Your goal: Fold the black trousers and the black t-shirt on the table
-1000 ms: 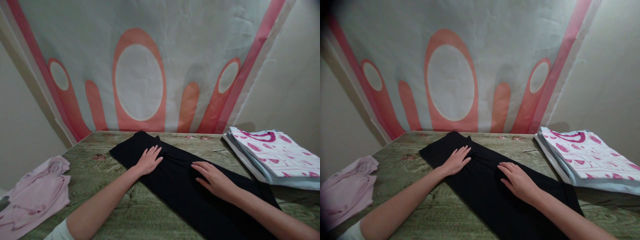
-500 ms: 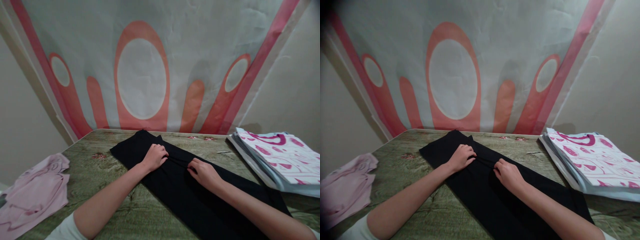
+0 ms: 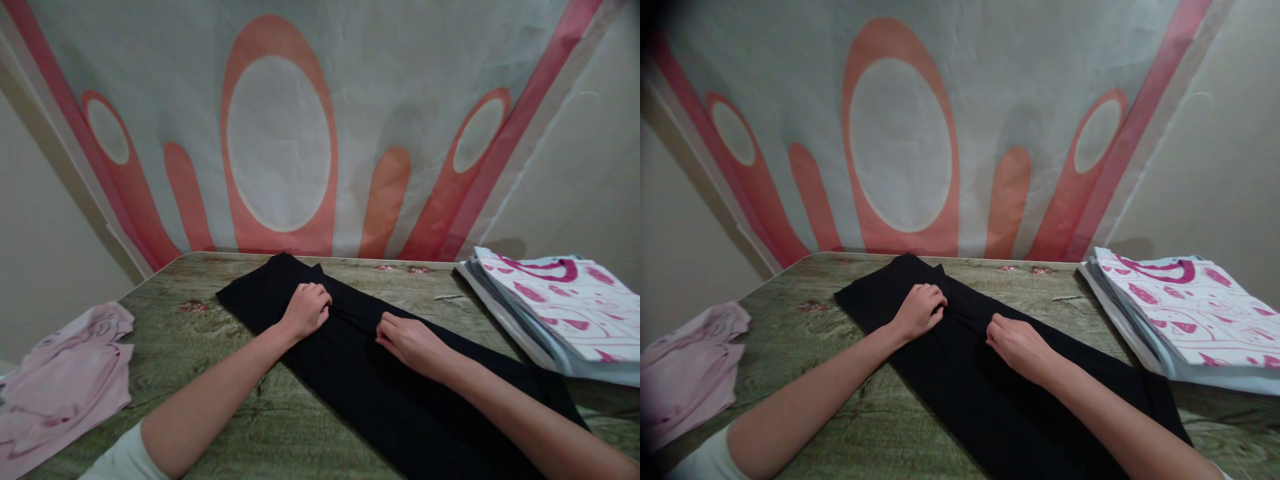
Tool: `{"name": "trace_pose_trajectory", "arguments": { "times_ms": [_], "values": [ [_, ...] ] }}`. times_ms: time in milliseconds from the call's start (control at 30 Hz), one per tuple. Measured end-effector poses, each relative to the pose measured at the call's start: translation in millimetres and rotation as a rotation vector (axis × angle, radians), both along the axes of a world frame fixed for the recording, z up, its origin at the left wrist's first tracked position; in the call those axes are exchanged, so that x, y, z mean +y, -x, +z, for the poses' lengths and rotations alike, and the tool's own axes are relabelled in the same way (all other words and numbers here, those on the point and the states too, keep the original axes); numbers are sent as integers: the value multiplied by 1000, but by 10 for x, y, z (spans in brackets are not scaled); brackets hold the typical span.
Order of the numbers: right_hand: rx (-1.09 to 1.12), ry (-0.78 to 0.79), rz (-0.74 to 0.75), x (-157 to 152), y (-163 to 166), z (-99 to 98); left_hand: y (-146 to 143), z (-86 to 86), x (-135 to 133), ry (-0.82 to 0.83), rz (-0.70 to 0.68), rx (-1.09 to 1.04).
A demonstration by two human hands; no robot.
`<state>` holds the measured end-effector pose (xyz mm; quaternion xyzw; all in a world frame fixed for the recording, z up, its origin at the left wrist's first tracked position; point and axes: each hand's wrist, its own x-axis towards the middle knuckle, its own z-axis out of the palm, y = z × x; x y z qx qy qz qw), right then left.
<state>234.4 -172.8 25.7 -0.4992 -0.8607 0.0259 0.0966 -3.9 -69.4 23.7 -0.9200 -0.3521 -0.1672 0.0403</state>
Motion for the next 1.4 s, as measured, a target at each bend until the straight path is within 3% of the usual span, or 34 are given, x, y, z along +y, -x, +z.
{"name": "trace_pose_trajectory", "arguments": {
  "times_ms": [100,333,567,700,833,1000,1067,1233,1400],
  "values": [
    [68,47,5,-21,8,13,-11,38,-49,1,-21,-23],
    [211,96,-91,-7,-346,129,-37,0,-118,141,-291,61],
    [69,195,-103,-256,-742,-214,-31,-54,-92,103,-278,44],
    [40,230,-141,-403,-891,-290,-45,-13,-133,56,-276,39],
    [67,207,-212,-456,-974,-271,-18,44,-116,19,-161,-7],
    [50,206,-189,-480,-941,-243,152,-22,59,95,256,-39],
    [36,205,-182,-489,-926,-239,233,-98,134,190,339,9],
    [34,186,-241,-531,-1024,-300,331,-274,233,298,348,73],
    [23,134,-315,-625,-1226,-426,302,-246,183,228,310,43]
  ]
}}
